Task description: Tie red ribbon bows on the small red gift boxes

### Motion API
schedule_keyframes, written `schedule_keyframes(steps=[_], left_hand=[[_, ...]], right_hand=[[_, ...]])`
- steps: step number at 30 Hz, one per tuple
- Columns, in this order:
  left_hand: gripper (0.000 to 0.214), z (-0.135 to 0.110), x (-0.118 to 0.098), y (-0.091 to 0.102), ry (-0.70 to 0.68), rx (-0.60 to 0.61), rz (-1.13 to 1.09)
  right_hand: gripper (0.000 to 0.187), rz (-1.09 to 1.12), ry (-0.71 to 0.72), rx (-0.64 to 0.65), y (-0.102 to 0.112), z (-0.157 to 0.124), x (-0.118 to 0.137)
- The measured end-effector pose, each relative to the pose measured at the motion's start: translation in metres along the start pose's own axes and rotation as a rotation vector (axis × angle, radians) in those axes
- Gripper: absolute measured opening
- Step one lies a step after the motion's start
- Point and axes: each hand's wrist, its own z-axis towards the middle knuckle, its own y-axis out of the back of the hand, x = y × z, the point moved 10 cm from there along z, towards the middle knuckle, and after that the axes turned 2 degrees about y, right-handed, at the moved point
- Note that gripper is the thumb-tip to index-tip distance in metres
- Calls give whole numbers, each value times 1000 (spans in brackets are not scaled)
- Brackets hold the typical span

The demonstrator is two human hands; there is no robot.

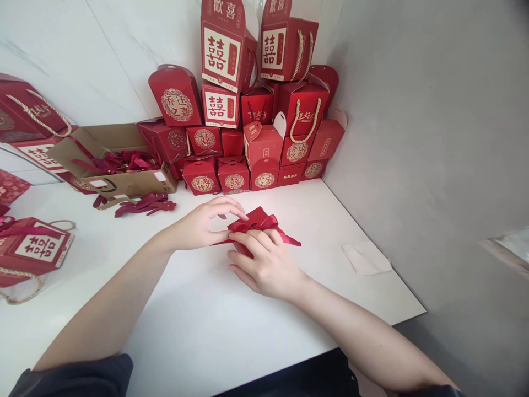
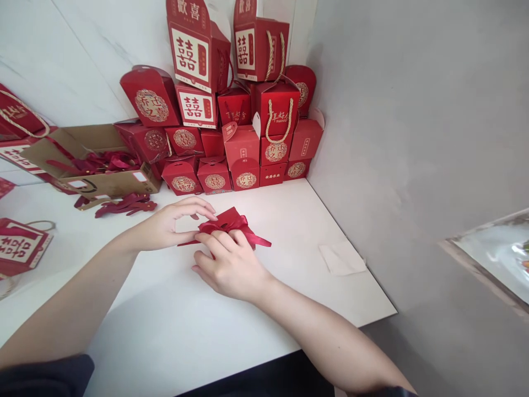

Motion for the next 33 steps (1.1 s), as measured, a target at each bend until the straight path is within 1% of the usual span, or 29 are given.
schedule_keyframes(steps=[2, 4, 6, 8, 10, 12, 16, 18, 21, 24, 27, 29, 31, 33], left_hand=[[21, 2, 4, -1, 11, -19, -1], [17, 3, 9, 0, 44, -42, -17], [16, 4, 14, 1, 70, -64, -33], [17, 4, 18, 2, 82, -77, -51], [18, 4, 22, 2, 102, -96, -72], [19, 4, 29, 4, 150, -123, -89], [21, 4, 42, 6, 239, -169, -119], [21, 4, 46, 7, 251, -172, -132], [20, 4, 52, 7, 267, -151, -146], [17, 3, 50, 7, 251, -120, -203], [21, 2, 37, 9, 177, -127, -284], [22, 1, 28, 9, 164, -140, -264], [26, -2, 28, 12, 229, -183, -185], [33, -7, 35, 17, 342, -253, -119]], right_hand=[[22, -62, -40, 23, -7, 1, -2], [26, -101, -69, 23, -11, 0, -5], [29, -107, -82, 1, -10, 0, -7], [30, -64, -79, -31, -8, 0, -8], [28, 30, -68, -55, -5, -1, -11], [23, 152, -57, -83, 1, -2, -18], [13, 405, -75, -147, 17, -7, -43], [14, 512, -90, -146, 23, -8, -56], [18, 607, -120, -101, 23, -9, -69], [19, 646, -145, -74, 21, -9, -73], [19, 674, -148, -72, 20, -8, -72], [22, 711, -149, -65, 20, -8, -70], [29, 751, -205, -76, 19, -10, -74], [38, 802, -357, -99, 16, -16, -87]])
